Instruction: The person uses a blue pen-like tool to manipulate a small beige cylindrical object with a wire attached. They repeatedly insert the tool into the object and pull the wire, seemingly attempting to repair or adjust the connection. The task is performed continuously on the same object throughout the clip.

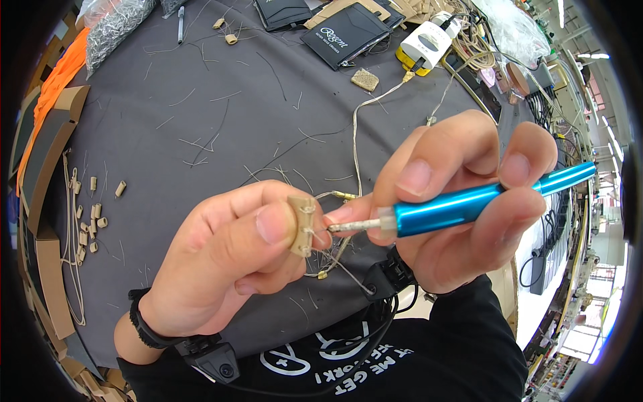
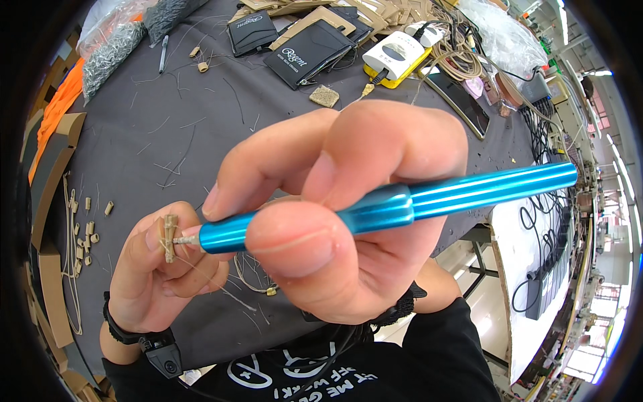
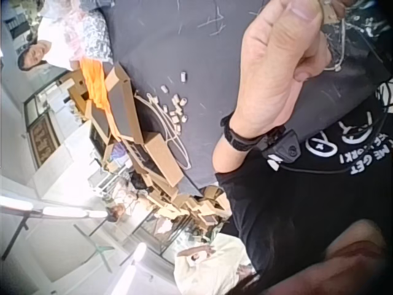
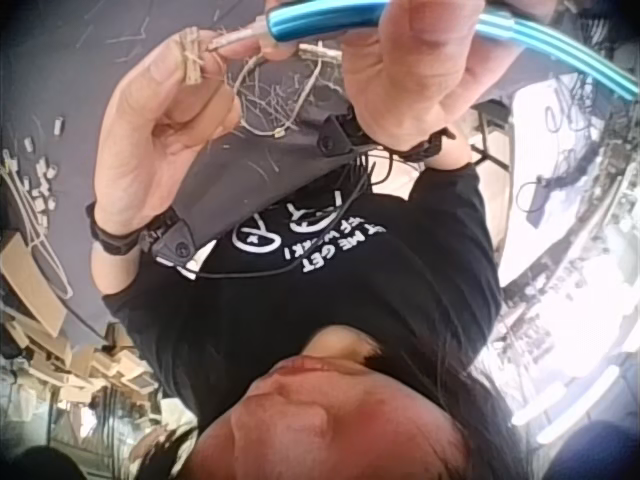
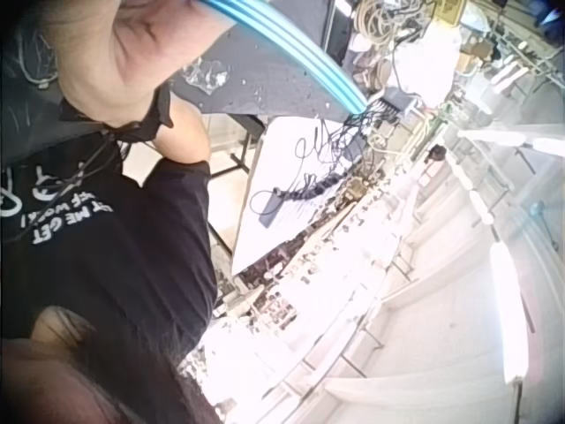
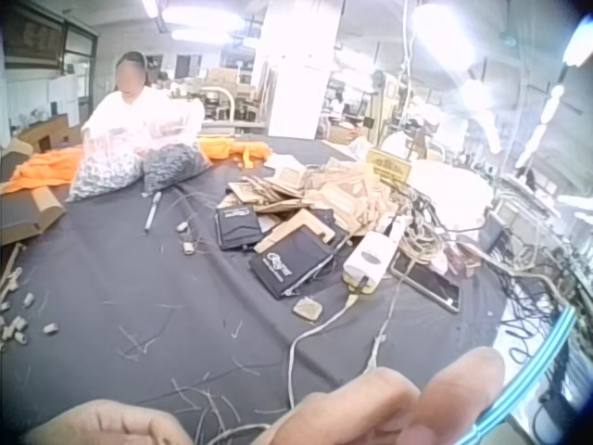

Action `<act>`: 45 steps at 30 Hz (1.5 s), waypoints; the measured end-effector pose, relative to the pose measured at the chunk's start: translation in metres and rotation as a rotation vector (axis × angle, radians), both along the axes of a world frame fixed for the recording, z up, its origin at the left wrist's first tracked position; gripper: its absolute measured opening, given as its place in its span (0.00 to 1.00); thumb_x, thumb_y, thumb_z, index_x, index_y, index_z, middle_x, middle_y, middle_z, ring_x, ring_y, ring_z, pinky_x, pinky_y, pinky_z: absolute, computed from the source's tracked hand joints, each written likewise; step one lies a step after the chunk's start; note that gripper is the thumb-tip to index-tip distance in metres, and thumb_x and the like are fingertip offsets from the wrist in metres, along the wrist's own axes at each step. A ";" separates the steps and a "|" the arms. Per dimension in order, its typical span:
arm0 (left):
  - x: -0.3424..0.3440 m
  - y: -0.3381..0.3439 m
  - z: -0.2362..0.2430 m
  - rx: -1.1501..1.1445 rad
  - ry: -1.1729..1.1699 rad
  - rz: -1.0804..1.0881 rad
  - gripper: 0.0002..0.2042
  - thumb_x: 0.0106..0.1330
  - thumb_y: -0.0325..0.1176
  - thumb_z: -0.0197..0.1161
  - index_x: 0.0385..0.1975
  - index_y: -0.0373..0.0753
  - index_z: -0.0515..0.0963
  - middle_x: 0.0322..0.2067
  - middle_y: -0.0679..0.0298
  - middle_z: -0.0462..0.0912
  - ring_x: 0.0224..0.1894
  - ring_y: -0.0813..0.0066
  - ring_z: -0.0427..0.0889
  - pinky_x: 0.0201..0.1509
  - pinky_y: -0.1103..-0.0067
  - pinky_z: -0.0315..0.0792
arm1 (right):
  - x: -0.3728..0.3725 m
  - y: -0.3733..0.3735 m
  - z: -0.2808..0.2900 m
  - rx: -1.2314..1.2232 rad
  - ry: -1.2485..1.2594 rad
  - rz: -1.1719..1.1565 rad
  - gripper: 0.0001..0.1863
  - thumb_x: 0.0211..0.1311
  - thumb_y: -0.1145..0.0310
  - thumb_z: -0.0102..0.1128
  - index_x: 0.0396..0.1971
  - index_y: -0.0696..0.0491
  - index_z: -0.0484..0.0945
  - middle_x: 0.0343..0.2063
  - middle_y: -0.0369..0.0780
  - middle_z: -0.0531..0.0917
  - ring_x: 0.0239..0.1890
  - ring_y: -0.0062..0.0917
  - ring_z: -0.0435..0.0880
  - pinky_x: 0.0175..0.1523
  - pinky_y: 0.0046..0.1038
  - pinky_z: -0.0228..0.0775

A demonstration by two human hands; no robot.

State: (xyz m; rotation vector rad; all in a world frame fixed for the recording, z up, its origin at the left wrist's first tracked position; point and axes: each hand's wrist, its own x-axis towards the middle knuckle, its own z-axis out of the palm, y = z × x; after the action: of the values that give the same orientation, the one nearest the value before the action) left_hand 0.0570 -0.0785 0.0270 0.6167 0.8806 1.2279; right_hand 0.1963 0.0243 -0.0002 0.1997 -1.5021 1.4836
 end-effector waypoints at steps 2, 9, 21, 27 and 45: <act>0.000 0.000 0.000 -0.007 -0.001 0.011 0.15 0.59 0.45 0.45 0.23 0.37 0.63 0.11 0.76 0.56 0.08 0.92 0.51 0.17 0.88 0.50 | 0.000 0.000 -0.001 -0.002 0.000 0.002 0.13 0.61 0.58 0.31 0.39 0.50 0.55 0.29 0.47 0.68 0.19 0.28 0.72 0.25 0.38 0.76; 0.000 -0.001 -0.001 0.007 -0.011 0.016 0.16 0.59 0.45 0.45 0.23 0.36 0.63 0.14 0.70 0.62 0.08 0.92 0.51 0.17 0.88 0.49 | -0.001 0.000 -0.001 -0.002 0.001 -0.004 0.13 0.61 0.58 0.31 0.39 0.50 0.55 0.28 0.47 0.68 0.19 0.28 0.71 0.24 0.37 0.76; -0.003 -0.001 -0.004 0.023 -0.014 -0.032 0.17 0.59 0.47 0.46 0.24 0.36 0.63 0.15 0.67 0.65 0.09 0.92 0.51 0.17 0.88 0.50 | -0.001 0.000 -0.001 -0.001 0.008 -0.007 0.12 0.61 0.59 0.30 0.39 0.50 0.55 0.28 0.47 0.68 0.18 0.27 0.71 0.23 0.36 0.76; -0.002 0.000 -0.004 0.034 -0.017 -0.032 0.17 0.58 0.47 0.47 0.24 0.36 0.63 0.13 0.71 0.61 0.09 0.92 0.51 0.17 0.88 0.50 | -0.001 0.000 0.000 0.003 0.017 -0.006 0.12 0.61 0.59 0.30 0.38 0.50 0.55 0.28 0.47 0.68 0.17 0.27 0.71 0.22 0.36 0.76; -0.019 0.003 -0.019 0.188 -0.125 -0.134 0.15 0.60 0.41 0.48 0.33 0.32 0.68 0.22 0.71 0.67 0.16 0.89 0.55 0.19 0.90 0.51 | -0.002 -0.012 0.020 -0.263 -0.339 0.049 0.21 0.50 0.74 0.48 0.44 0.61 0.55 0.12 0.41 0.72 0.11 0.20 0.70 0.14 0.17 0.65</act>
State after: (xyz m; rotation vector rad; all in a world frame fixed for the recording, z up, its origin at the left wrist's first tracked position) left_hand 0.0384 -0.0754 0.0079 0.7297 0.6141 1.2217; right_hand 0.1940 0.0126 0.0203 -0.1830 -1.5512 1.8032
